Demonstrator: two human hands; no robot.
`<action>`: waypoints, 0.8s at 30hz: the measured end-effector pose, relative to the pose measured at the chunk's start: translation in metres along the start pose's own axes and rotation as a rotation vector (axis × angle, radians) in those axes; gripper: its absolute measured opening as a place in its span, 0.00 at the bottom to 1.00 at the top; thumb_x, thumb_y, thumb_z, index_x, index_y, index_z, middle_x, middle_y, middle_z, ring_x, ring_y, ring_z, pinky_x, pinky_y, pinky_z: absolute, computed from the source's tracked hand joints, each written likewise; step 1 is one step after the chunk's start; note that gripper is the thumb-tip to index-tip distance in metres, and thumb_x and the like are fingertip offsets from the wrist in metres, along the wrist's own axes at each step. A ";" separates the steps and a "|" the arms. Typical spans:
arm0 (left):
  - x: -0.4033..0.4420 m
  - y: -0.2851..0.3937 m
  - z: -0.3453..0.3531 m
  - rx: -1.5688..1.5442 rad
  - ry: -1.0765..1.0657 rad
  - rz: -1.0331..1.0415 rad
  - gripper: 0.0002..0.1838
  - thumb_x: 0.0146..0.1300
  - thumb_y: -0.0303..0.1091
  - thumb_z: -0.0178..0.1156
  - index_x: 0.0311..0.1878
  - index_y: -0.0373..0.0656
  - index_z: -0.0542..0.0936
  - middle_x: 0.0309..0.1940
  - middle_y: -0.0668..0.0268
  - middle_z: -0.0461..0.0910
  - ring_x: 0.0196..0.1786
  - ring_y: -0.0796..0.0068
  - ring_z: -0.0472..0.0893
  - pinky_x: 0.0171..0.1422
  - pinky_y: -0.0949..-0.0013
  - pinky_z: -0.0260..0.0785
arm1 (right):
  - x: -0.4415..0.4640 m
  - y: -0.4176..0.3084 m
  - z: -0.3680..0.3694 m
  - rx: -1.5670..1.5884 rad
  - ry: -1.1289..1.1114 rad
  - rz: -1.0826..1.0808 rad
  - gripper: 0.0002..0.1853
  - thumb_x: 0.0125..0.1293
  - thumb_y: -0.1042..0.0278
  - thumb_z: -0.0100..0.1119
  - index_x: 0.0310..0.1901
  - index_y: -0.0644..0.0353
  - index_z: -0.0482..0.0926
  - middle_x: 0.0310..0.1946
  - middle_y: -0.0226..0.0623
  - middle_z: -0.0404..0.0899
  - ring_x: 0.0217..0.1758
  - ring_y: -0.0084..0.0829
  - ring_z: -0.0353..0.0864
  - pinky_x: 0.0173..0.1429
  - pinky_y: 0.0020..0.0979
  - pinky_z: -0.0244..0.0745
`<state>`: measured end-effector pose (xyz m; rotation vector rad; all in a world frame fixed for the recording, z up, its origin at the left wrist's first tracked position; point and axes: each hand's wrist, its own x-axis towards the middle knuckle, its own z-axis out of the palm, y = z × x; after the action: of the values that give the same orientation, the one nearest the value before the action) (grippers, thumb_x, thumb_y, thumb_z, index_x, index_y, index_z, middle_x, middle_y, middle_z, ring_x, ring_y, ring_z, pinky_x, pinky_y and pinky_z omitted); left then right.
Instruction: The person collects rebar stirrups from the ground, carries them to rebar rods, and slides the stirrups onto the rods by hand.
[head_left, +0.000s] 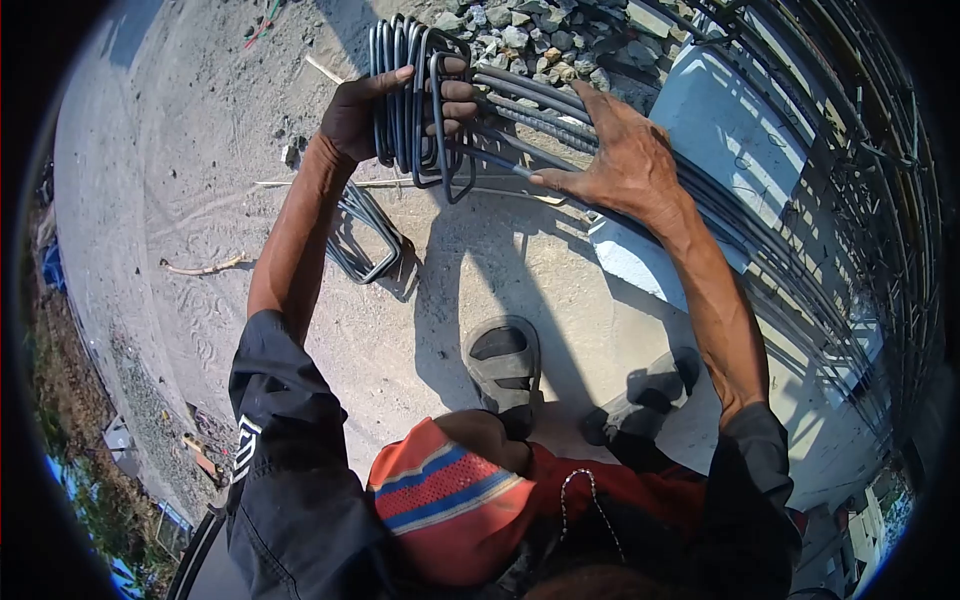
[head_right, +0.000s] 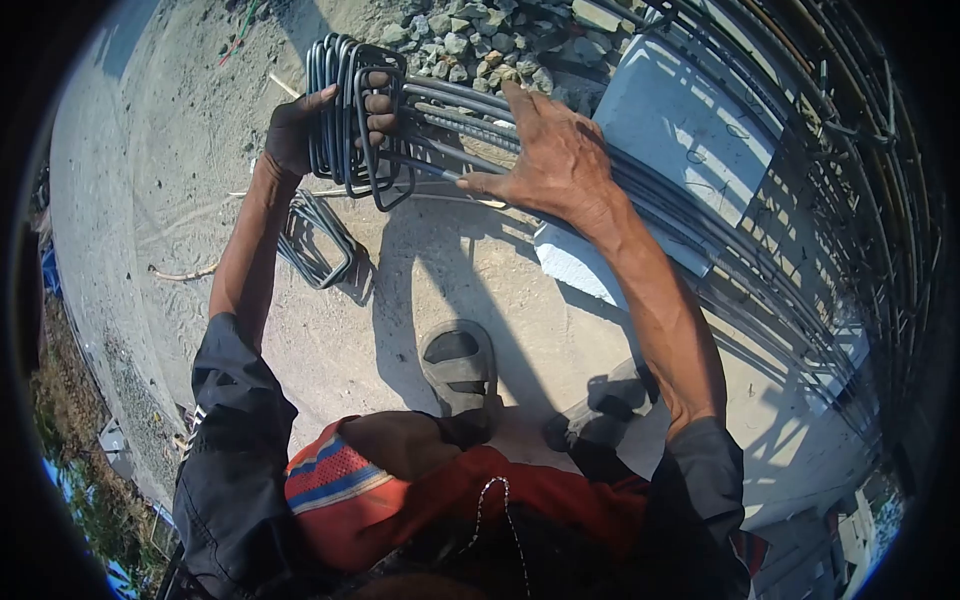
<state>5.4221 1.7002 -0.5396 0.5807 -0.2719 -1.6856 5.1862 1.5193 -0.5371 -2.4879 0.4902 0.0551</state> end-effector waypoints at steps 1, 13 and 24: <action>0.004 0.003 0.002 0.015 -0.005 -0.015 0.29 0.66 0.41 0.45 0.65 0.32 0.57 0.55 0.49 0.71 0.59 0.57 0.73 0.65 0.59 0.66 | 0.000 0.001 0.001 -0.018 0.015 -0.017 0.57 0.36 0.32 0.70 0.62 0.67 0.62 0.55 0.60 0.68 0.60 0.54 0.69 0.63 0.48 0.65; 0.043 -0.006 0.035 0.132 -0.018 -0.196 0.33 0.65 0.42 0.43 0.68 0.32 0.51 0.56 0.44 0.69 0.59 0.53 0.72 0.63 0.55 0.66 | -0.002 0.009 0.002 0.044 0.106 -0.120 0.53 0.32 0.37 0.74 0.56 0.69 0.68 0.41 0.51 0.74 0.44 0.46 0.79 0.50 0.40 0.77; 0.050 -0.046 0.039 -0.010 0.086 -0.185 0.35 0.63 0.48 0.45 0.63 0.26 0.58 0.53 0.39 0.70 0.57 0.48 0.74 0.64 0.53 0.65 | 0.003 0.016 -0.003 0.058 0.001 -0.130 0.45 0.34 0.50 0.76 0.54 0.68 0.69 0.42 0.48 0.75 0.44 0.41 0.80 0.50 0.39 0.78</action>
<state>5.3580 1.6560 -0.5404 0.6866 -0.1512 -1.8332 5.1834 1.5048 -0.5437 -2.4570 0.3245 -0.0117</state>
